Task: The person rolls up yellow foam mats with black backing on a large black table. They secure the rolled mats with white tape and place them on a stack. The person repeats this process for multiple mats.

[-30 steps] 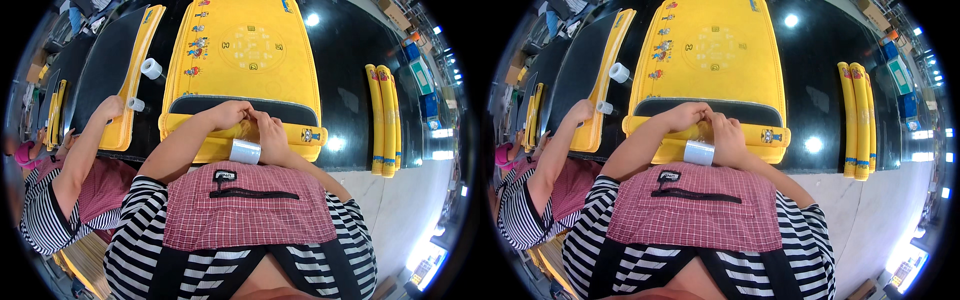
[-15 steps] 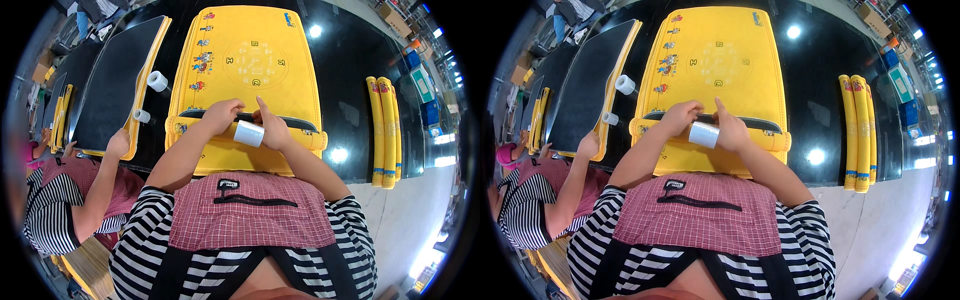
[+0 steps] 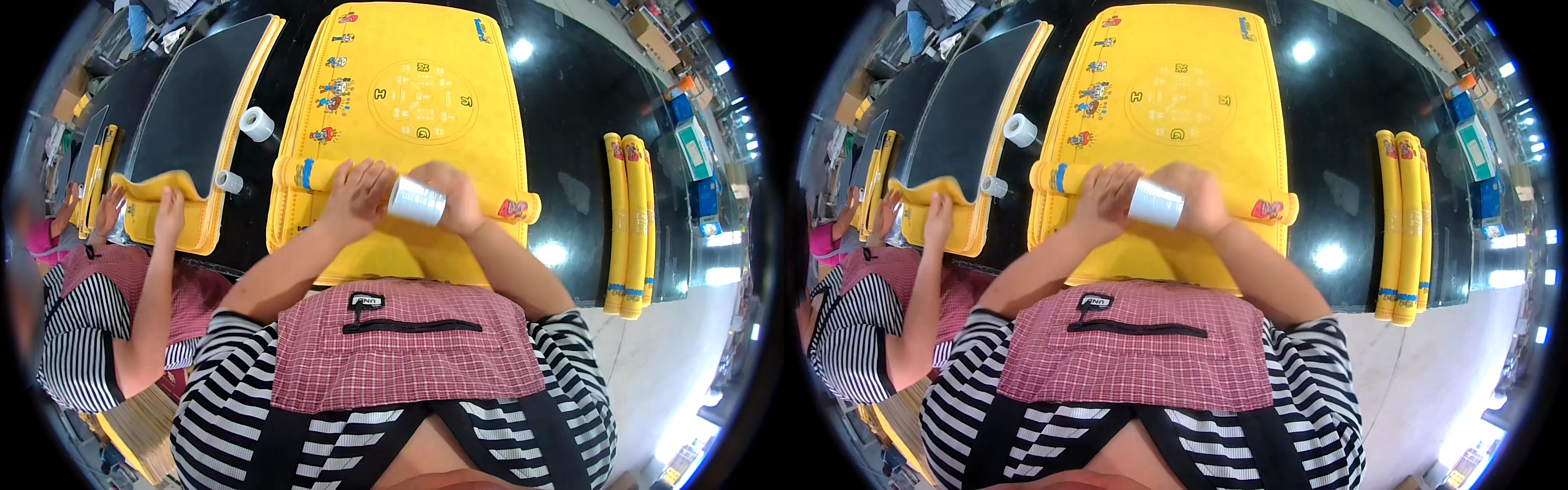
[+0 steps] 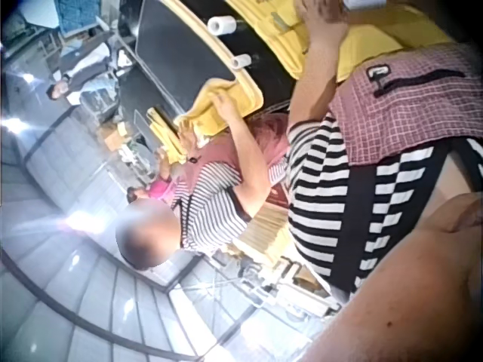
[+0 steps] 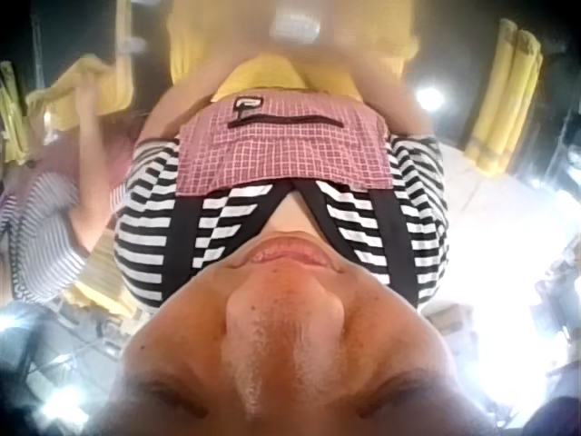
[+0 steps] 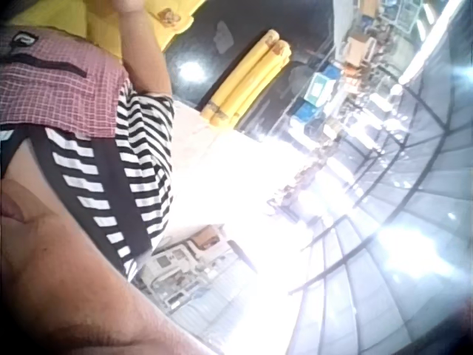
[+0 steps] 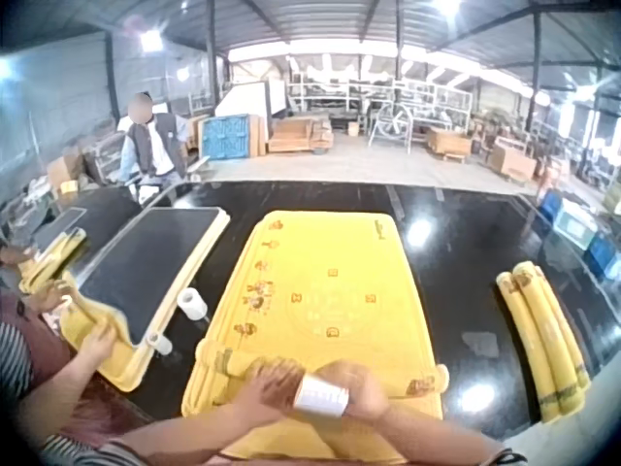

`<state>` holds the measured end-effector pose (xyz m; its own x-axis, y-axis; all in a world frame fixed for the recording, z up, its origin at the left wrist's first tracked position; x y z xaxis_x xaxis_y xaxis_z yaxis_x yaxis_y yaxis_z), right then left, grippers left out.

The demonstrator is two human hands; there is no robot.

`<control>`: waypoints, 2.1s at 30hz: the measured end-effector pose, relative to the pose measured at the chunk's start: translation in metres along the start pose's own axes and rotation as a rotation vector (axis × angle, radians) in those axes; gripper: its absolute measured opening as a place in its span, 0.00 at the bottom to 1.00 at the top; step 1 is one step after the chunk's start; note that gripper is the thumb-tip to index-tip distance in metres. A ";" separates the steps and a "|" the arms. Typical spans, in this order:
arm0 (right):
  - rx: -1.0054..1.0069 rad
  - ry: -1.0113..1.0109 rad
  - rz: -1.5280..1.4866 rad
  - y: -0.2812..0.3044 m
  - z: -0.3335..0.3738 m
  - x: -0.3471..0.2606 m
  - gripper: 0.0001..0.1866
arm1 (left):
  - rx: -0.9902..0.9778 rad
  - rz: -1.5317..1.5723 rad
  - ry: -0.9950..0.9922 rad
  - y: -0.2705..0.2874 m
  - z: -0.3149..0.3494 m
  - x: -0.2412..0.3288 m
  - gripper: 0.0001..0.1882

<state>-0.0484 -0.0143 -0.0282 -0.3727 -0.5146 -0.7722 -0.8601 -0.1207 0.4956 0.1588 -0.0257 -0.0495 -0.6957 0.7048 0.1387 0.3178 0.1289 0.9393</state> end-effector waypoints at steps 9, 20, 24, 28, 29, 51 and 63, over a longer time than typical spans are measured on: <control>0.107 0.039 0.398 -0.008 -0.009 0.014 0.28 | -0.433 0.039 -0.028 -0.010 -0.098 -0.055 0.35; -0.014 -0.745 0.025 0.047 -0.114 0.109 0.14 | 0.001 0.030 -0.127 -0.039 -0.111 -0.082 0.38; 0.045 -0.598 -0.087 0.047 -0.104 0.119 0.14 | -0.151 0.063 -0.083 -0.040 -0.122 -0.083 0.35; -0.020 -0.202 0.191 0.035 -0.050 0.040 0.23 | -0.175 0.208 -0.115 -0.033 -0.094 -0.069 0.32; -0.020 -0.107 0.251 0.030 -0.027 0.023 0.26 | -0.200 0.202 -0.114 -0.024 -0.083 -0.055 0.31; 0.120 -0.269 -0.077 0.054 -0.102 0.136 0.11 | 0.152 -0.092 -0.037 -0.071 -0.087 -0.038 0.40; 0.138 -0.196 0.028 0.061 -0.102 0.123 0.11 | -0.219 -0.209 0.069 -0.066 -0.126 -0.040 0.26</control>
<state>-0.1112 -0.1717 -0.0525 -0.4464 -0.3395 -0.8279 -0.8828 0.0157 0.4695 0.0844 -0.1499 -0.0780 -0.7759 0.6288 -0.0507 0.0218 0.1071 0.9940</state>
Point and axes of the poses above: each hand's wrist, its own z-axis away from the middle knuckle, its own y-axis out of the back of the hand, x = y × z, the point moved 3 cm from there along -z, towards the middle knuckle, and after that the axes turned 1 degree about y, right-handed, at the moved point
